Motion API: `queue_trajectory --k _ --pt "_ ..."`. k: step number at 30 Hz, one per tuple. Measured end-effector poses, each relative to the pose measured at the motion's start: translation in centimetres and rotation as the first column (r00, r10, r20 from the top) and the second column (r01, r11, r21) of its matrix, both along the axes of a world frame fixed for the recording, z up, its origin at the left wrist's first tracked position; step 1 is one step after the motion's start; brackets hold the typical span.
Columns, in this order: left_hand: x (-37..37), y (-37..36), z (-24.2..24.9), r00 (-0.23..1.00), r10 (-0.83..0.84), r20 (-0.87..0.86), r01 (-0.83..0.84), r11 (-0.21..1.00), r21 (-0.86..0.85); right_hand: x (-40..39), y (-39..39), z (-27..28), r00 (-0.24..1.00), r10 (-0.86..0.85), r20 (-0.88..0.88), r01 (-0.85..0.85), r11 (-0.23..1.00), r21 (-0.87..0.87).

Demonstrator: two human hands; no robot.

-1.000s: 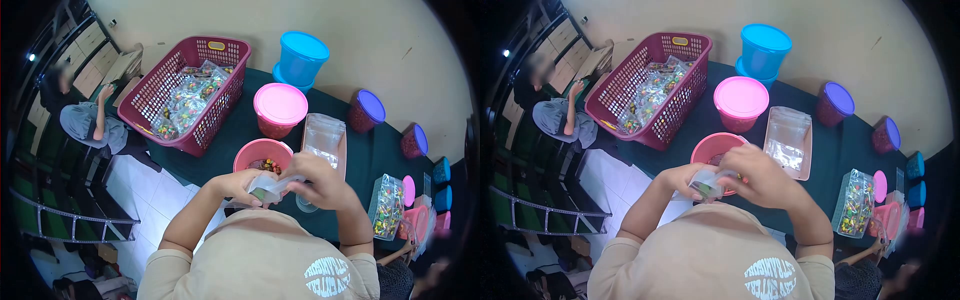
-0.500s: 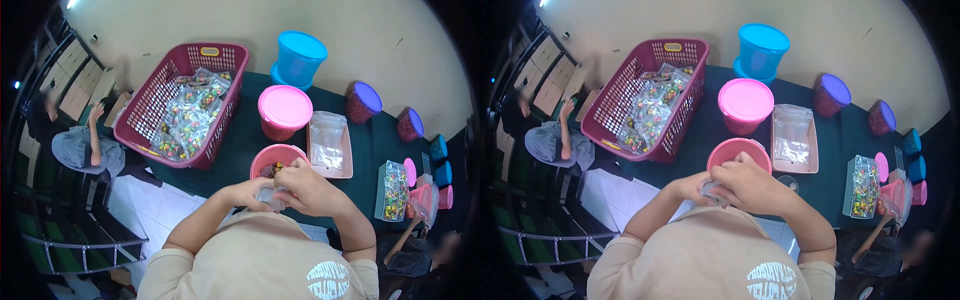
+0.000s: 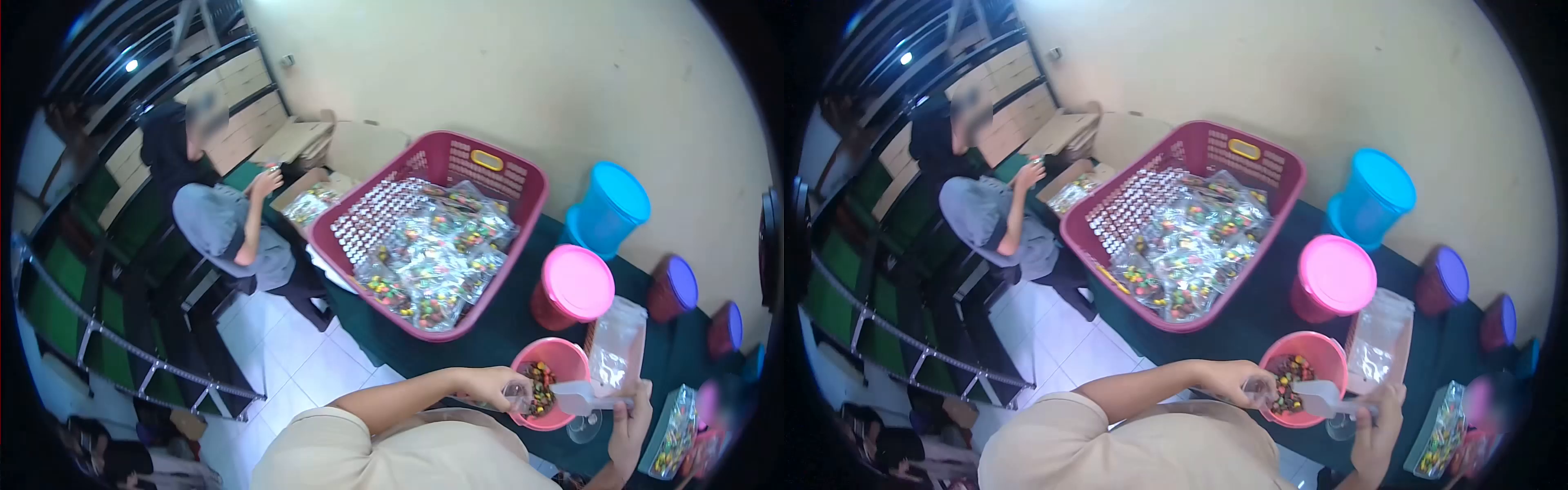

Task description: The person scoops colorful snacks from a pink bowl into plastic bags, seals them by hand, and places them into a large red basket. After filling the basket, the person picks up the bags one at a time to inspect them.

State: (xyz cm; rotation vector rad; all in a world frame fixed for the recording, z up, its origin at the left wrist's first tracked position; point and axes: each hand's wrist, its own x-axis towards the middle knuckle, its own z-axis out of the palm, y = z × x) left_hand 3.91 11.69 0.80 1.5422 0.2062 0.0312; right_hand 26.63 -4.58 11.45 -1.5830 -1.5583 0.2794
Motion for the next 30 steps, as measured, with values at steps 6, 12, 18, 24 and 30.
queue_trajectory --k 6,12,18,24,30 --pt "0.3 0.8 -2.5 0.912 0.379 -0.160 -0.352 0.920 0.175 0.4 0.2 -6.1 0.959 -0.178 0.223 0.241 0.922 -0.304" --pt "2.6 -1.5 -7.4 0.694 0.711 -0.114 -0.595 0.654 0.467 -0.1 1.0 -10.9 0.970 -0.095 0.223 0.194 0.857 -0.478" --pt "3.9 -2.4 -6.8 0.608 0.794 -0.030 -0.667 0.530 0.524 0.3 1.3 -13.6 0.984 0.069 0.162 0.027 0.851 -0.524" --pt "5.2 -6.5 -3.6 0.642 0.763 0.079 -0.692 0.532 0.488 3.8 3.2 -16.5 0.973 -0.064 0.224 0.130 0.947 -0.294" --pt "6.7 -8.3 -2.7 0.698 0.712 0.075 -0.630 0.561 0.537 1.5 1.0 -19.6 0.951 0.289 0.113 -0.232 0.905 -0.356"
